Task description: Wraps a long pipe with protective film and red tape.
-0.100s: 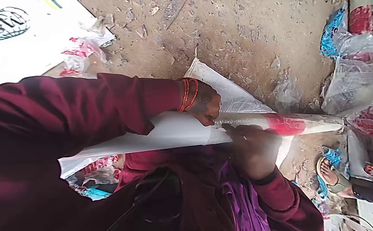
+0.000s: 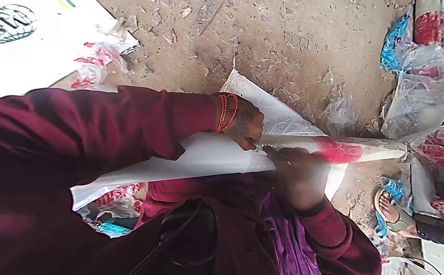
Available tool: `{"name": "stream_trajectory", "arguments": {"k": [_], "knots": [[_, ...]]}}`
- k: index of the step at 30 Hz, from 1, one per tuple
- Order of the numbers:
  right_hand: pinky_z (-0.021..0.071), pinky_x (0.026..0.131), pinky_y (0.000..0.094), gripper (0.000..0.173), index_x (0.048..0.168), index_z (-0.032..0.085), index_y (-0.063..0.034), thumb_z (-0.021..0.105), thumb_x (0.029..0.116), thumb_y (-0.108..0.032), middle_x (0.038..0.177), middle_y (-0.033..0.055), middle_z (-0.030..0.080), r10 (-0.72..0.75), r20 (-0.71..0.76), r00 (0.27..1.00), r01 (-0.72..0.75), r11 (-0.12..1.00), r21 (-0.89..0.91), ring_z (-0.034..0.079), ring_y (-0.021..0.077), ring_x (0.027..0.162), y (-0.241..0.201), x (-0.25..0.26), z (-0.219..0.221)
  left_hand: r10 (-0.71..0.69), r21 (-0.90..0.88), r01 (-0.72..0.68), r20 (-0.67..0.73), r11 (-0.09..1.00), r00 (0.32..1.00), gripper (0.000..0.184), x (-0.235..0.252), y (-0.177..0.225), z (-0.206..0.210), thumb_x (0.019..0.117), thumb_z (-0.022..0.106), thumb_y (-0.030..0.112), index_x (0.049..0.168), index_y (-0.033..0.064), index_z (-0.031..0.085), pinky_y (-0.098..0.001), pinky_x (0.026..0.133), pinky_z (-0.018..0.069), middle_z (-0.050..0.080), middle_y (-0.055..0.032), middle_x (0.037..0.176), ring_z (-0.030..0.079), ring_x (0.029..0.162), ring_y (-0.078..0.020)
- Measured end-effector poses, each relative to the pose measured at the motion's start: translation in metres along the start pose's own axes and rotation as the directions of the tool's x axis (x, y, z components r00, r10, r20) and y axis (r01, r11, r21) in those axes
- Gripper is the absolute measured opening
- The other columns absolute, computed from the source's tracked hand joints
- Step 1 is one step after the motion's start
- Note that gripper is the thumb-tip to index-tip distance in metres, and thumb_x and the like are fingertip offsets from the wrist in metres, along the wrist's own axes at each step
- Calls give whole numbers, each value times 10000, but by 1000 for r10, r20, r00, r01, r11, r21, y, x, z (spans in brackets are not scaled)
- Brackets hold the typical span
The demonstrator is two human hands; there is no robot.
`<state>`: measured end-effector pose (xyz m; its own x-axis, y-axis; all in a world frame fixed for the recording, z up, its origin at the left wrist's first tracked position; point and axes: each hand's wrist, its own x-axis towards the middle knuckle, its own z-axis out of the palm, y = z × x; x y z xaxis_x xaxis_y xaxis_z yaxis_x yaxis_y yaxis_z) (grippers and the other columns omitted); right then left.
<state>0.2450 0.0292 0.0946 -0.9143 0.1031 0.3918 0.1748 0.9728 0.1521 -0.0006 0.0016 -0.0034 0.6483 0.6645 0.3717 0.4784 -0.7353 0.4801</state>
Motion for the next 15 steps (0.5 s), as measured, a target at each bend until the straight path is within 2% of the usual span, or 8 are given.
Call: {"name": "stream_trajectory", "arguments": {"k": [3,4,5,6,8,9,12,15], "knots": [[399,745,395,279,1026,807,-249,587,955,-92,780,22,706,-22,2,1000,22,1000,-17,614,225,726,1,2,1,131,-60,-142,-160,988,978,432,-2,-19,17,861,629,564,670,182,695,-377,433,370,511,28,572,544,517,-141],[392,743,394,289,1023,807,-251,586,943,-83,776,21,705,-25,5,1000,25,1000,-18,609,223,718,1,3,1,61,-65,-66,-72,996,996,404,-1,3,-5,876,656,480,664,140,705,-390,448,383,529,4,557,561,516,-171],[391,737,394,296,1021,809,-250,588,931,-76,769,23,704,-27,12,1000,27,999,-17,610,225,710,1,5,0,-141,-47,156,243,987,960,375,7,40,-49,965,652,361,782,49,749,-462,573,456,616,-79,641,639,645,-261],[396,726,393,300,1019,810,-246,586,924,-70,758,26,699,-34,24,999,35,999,-18,611,226,699,1,6,-1,-240,-13,259,334,966,911,358,12,59,-65,988,635,298,832,0,756,-483,603,469,641,-121,669,659,682,-302],[395,716,390,304,1029,804,-224,572,932,-54,739,34,678,-63,59,996,65,998,-27,608,230,694,1,11,-5,-172,-3,175,147,985,974,361,-3,52,-45,954,620,309,790,12,745,-439,507,430,608,-92,594,626,567,-267],[398,710,388,297,1030,800,-204,562,944,-48,731,38,667,-87,74,993,90,996,-31,606,232,692,2,13,-8,-60,43,63,-61,997,996,387,-19,33,-12,919,559,382,769,75,740,-372,449,391,574,-31,547,580,491,-193],[401,703,386,278,1006,786,-155,537,958,-40,729,47,652,-163,122,979,170,984,-48,599,231,684,9,19,-15,-12,97,21,-93,995,996,447,-33,14,17,963,481,429,890,88,759,-364,465,432,618,-34,593,602,513,-176],[410,706,388,285,1011,782,-133,529,953,-15,733,55,665,-193,162,968,207,976,-73,613,237,691,15,21,-19,-74,140,96,-155,985,985,432,-29,20,23,926,514,409,818,71,760,-397,438,419,589,-60,539,592,478,-217]]}}
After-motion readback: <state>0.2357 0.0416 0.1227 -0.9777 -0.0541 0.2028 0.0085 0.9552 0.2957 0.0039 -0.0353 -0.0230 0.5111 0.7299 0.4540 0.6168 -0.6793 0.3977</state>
